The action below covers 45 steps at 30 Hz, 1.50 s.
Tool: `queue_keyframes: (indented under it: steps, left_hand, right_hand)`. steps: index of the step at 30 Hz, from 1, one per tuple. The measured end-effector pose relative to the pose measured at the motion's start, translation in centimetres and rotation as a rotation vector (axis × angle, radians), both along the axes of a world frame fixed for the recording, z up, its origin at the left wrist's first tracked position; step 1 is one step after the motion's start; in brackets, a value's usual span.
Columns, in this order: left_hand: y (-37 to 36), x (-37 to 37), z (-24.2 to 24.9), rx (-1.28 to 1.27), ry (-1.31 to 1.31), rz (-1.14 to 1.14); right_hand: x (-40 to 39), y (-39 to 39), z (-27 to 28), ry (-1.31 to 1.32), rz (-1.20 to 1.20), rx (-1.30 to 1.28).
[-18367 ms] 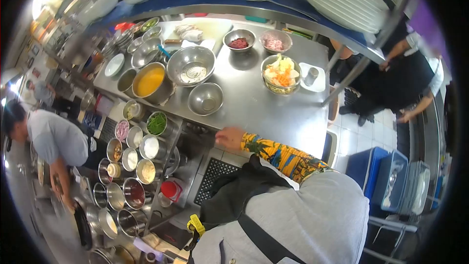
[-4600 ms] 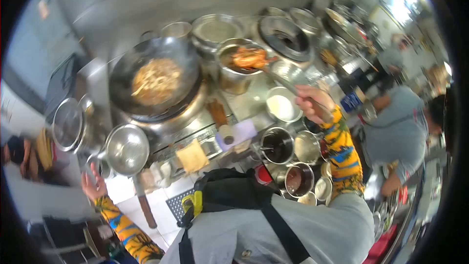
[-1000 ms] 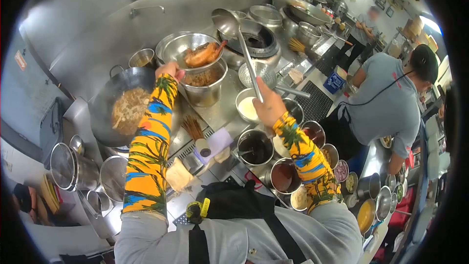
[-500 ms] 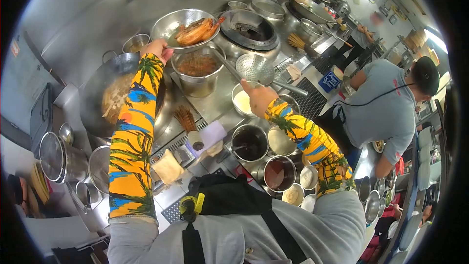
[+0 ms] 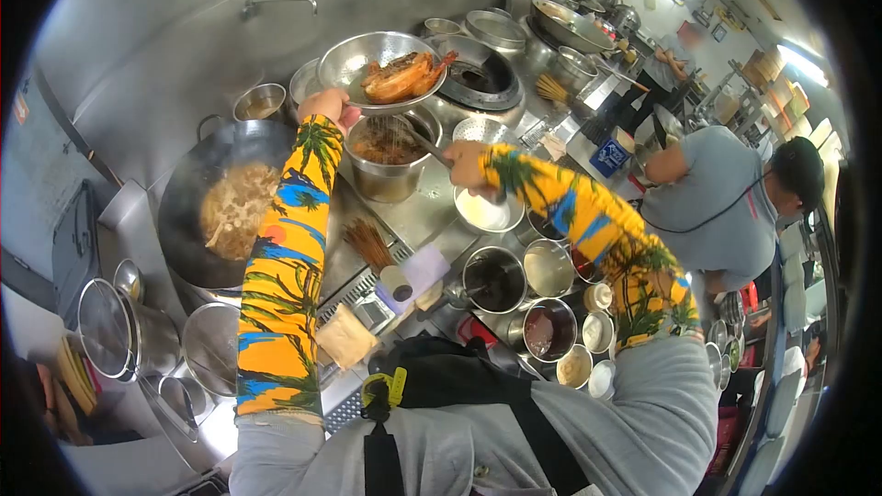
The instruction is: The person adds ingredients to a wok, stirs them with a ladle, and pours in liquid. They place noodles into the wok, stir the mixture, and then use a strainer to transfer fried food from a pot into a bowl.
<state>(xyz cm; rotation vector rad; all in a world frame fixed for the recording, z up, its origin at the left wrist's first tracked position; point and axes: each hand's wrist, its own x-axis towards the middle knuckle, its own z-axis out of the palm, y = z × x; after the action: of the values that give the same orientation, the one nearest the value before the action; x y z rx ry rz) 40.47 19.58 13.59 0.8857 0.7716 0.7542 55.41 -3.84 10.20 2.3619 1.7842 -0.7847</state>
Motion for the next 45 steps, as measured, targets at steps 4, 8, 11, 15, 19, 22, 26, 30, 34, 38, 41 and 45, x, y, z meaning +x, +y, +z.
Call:
queue_keyframes:
  steps: [4,8,11,15,19,22,26,30,34,38,41,45]
  left_hand:
    - [-0.2,-0.2,0.4,0.009,0.022,0.011]
    - [-0.3,-0.6,0.6,0.006,0.048,0.018]
    - [-0.1,-0.7,-0.2,0.002,0.056,0.022]
    - [-0.2,-0.1,-0.8,0.001,0.050,0.031]
    - [-0.7,0.0,-1.1,0.008,0.064,0.027]
    - [-0.8,0.4,-1.8,-0.011,0.058,0.038]
    - [-1.2,0.1,-1.4,-0.050,0.090,0.093]
    - [-1.0,-0.5,-2.1,-0.035,0.098,0.121]
    - [-1.5,-1.4,-1.7,-0.045,0.081,0.136]
    - [-1.2,-2.2,-2.0,-0.022,0.071,0.150]
    - [-1.0,-2.4,-1.8,-0.041,0.085,0.168]
    - [-0.7,-2.6,-2.4,-0.060,0.070,0.188]
  right_hand:
    - [-2.1,3.5,6.7,0.114,-0.278,-0.195]
    - [-2.6,4.3,7.0,0.208,-0.306,-0.131]
    - [0.0,4.1,5.1,0.664,-0.573,-0.203]
    - [1.2,3.4,3.7,0.898,-0.704,-0.115]
    - [2.6,2.6,3.2,1.266,-0.830,-0.130]
    - [3.0,1.1,2.3,1.464,-0.872,0.024]
    - [1.9,2.0,2.6,1.611,-0.958,0.007]
    - [2.8,2.1,1.5,1.393,-0.681,0.039]
    - [2.4,3.1,5.4,1.007,-0.444,-0.191]
    - [5.1,3.8,6.2,1.330,-0.756,-0.240]
    - [5.4,2.1,6.0,1.635,-0.905,-0.206]
    - [5.5,-0.7,4.4,1.955,-0.930,-0.120]
